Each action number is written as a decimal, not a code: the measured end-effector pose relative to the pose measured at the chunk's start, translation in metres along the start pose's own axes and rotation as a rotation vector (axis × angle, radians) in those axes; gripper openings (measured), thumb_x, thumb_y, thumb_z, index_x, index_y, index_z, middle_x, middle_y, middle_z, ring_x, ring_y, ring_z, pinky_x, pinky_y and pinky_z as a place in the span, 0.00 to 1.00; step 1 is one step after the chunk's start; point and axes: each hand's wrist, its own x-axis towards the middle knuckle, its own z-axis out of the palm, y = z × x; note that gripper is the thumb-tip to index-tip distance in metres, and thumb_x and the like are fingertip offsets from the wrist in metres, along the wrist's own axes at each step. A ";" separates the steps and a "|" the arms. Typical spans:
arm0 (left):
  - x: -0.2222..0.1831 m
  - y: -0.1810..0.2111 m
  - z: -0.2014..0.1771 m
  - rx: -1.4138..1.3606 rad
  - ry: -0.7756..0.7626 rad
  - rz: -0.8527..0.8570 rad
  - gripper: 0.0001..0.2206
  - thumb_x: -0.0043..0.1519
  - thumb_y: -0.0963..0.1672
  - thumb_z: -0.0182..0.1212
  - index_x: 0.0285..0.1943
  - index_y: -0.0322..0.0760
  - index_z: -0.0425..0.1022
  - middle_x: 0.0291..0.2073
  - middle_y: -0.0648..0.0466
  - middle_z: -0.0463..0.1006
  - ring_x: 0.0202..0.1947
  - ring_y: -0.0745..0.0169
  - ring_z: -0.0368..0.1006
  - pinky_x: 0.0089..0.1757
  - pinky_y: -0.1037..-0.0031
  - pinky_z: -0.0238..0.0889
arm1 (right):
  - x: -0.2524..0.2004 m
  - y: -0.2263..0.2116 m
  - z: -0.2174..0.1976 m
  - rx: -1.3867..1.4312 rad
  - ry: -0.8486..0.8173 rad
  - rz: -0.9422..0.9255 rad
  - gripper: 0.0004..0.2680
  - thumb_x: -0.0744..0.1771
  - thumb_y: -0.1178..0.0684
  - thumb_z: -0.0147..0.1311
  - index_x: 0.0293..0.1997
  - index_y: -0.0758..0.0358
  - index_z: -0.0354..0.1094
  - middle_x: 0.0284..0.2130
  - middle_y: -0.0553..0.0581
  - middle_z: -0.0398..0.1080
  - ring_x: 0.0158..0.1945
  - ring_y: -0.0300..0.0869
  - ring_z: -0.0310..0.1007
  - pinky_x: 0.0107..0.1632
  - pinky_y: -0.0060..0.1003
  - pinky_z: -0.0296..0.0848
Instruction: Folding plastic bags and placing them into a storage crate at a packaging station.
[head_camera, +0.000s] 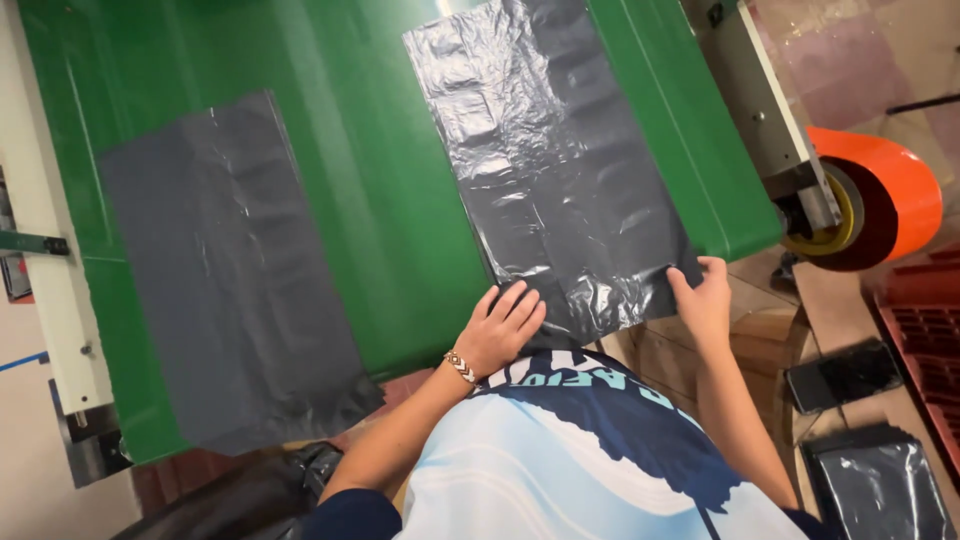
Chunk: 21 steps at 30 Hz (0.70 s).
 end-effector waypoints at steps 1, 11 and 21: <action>-0.002 -0.003 0.012 0.006 0.001 -0.004 0.13 0.69 0.44 0.45 0.57 0.47 0.73 0.55 0.53 0.74 0.60 0.52 0.70 0.56 0.53 0.63 | 0.000 -0.018 -0.008 0.000 -0.004 -0.006 0.20 0.67 0.47 0.62 0.60 0.68 0.61 0.42 0.76 0.72 0.49 0.67 0.72 0.47 0.56 0.72; 0.069 -0.033 -0.100 -1.042 -0.199 -0.492 0.05 0.59 0.41 0.56 0.40 0.41 0.76 0.34 0.57 0.80 0.32 0.63 0.76 0.38 0.74 0.67 | 0.032 -0.069 -0.099 1.137 -0.743 -0.177 0.11 0.66 0.50 0.59 0.50 0.64 0.66 0.31 0.61 0.74 0.28 0.44 0.76 0.31 0.33 0.75; 0.086 -0.176 0.005 -0.593 -0.174 -1.233 0.11 0.61 0.48 0.60 0.43 0.38 0.78 0.34 0.44 0.82 0.42 0.40 0.78 0.41 0.55 0.71 | 0.157 -0.219 0.028 0.712 -0.789 -0.142 0.15 0.66 0.56 0.53 0.56 0.73 0.60 0.45 0.66 0.74 0.39 0.48 0.80 0.32 0.37 0.80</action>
